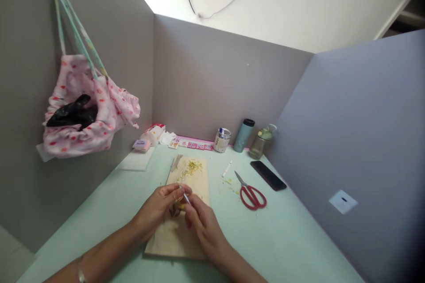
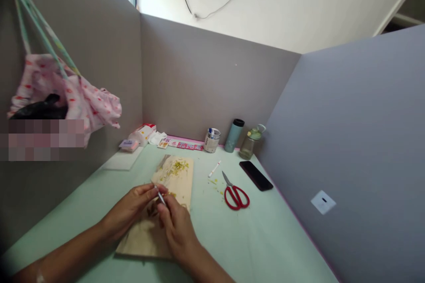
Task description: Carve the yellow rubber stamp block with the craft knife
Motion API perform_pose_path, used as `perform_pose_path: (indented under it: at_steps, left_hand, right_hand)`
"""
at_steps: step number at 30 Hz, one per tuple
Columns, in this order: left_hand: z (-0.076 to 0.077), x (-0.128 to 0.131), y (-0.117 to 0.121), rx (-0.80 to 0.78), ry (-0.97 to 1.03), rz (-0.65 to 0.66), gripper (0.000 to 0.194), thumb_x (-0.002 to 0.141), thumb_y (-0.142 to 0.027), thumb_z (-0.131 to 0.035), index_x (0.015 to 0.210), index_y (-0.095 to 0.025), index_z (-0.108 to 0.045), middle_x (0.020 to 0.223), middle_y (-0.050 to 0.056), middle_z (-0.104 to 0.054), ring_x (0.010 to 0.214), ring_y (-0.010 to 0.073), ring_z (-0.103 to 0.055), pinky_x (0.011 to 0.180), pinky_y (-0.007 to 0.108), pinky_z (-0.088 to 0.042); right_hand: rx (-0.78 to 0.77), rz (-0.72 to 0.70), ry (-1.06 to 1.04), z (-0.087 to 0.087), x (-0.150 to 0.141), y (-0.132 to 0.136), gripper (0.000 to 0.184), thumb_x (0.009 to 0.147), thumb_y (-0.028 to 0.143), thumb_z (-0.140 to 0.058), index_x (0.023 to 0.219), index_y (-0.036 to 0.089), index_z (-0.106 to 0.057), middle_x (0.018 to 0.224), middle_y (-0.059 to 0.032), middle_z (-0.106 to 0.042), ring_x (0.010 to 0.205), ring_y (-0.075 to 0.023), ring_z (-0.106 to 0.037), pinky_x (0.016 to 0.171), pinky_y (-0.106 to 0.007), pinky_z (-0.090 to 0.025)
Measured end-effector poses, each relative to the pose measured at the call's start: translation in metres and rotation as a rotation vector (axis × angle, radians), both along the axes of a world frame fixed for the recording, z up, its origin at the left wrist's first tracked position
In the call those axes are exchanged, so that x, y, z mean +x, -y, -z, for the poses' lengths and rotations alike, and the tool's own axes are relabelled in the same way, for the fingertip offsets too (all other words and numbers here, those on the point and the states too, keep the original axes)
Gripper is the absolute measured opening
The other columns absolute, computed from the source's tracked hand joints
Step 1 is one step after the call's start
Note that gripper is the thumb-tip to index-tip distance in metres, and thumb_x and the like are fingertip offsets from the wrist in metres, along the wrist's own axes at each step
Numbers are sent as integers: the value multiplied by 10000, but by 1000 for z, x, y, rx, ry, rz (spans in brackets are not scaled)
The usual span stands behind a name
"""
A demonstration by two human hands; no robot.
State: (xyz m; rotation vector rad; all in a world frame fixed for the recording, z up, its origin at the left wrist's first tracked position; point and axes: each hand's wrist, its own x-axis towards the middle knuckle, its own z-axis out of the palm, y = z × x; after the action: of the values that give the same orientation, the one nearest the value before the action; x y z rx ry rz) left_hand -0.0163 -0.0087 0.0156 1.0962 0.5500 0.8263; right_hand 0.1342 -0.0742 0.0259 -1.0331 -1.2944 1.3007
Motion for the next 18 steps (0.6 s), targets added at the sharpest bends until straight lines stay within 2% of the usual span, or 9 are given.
perform_pose_path:
  at_steps: [2,5,7,9,11,15,18]
  left_hand:
    - [0,-2,-1,4,3,15,373,851,-496,-738,998,-154,-723,733,19,-653,614,120,-554,615,230,-402]
    - [-6,-8,-1,21,13,79,410,799,-534,-777,968,-161,-752,667,8,-642,648,142,-576,722,262,-446]
    - [-12,-11,0,26,9,118,452,733,-554,-823,941,-156,-775,831,68,-717,824,207,-645,853,312,-460]
    - [-15,-12,0,27,4,116,461,708,-561,-838,921,-154,-788,1011,111,-733,987,260,-647,930,337,-444]
    - [-14,-11,0,23,5,77,436,728,-556,-824,913,-162,-790,1000,107,-735,984,258,-647,922,337,-445]
    - [-4,-6,0,4,11,-10,411,766,-531,-802,965,-171,-788,793,60,-707,796,205,-630,836,322,-460]
    - [-1,-3,2,-5,10,-58,409,742,-529,-821,951,-178,-795,866,67,-719,876,214,-633,898,318,-450]
  right_hand:
    - [-39,-35,-31,-3,1,2,424,853,622,-662,863,202,-605,607,64,-433,537,-90,-336,480,-204,-260]
    - [-140,-193,-77,-8,6,4,438,886,637,-582,851,200,-593,496,107,-317,425,-81,-193,403,-213,-193]
    - [-177,-274,-94,-9,7,4,464,873,662,-556,839,201,-580,469,121,-280,401,-78,-149,377,-216,-178]
    - [-167,-284,-94,-8,7,4,465,873,664,-543,839,201,-573,470,124,-275,400,-78,-143,374,-216,-178]
    - [-122,-232,-75,-6,5,3,446,904,641,-516,858,201,-573,479,119,-297,404,-80,-158,388,-217,-181]
    - [20,-56,24,-1,0,2,423,922,599,-550,820,191,-594,513,92,-360,458,-89,-259,462,-237,-224]
    - [100,82,92,1,-2,4,380,907,550,-606,779,193,-604,598,58,-409,559,-110,-327,546,-255,-260]
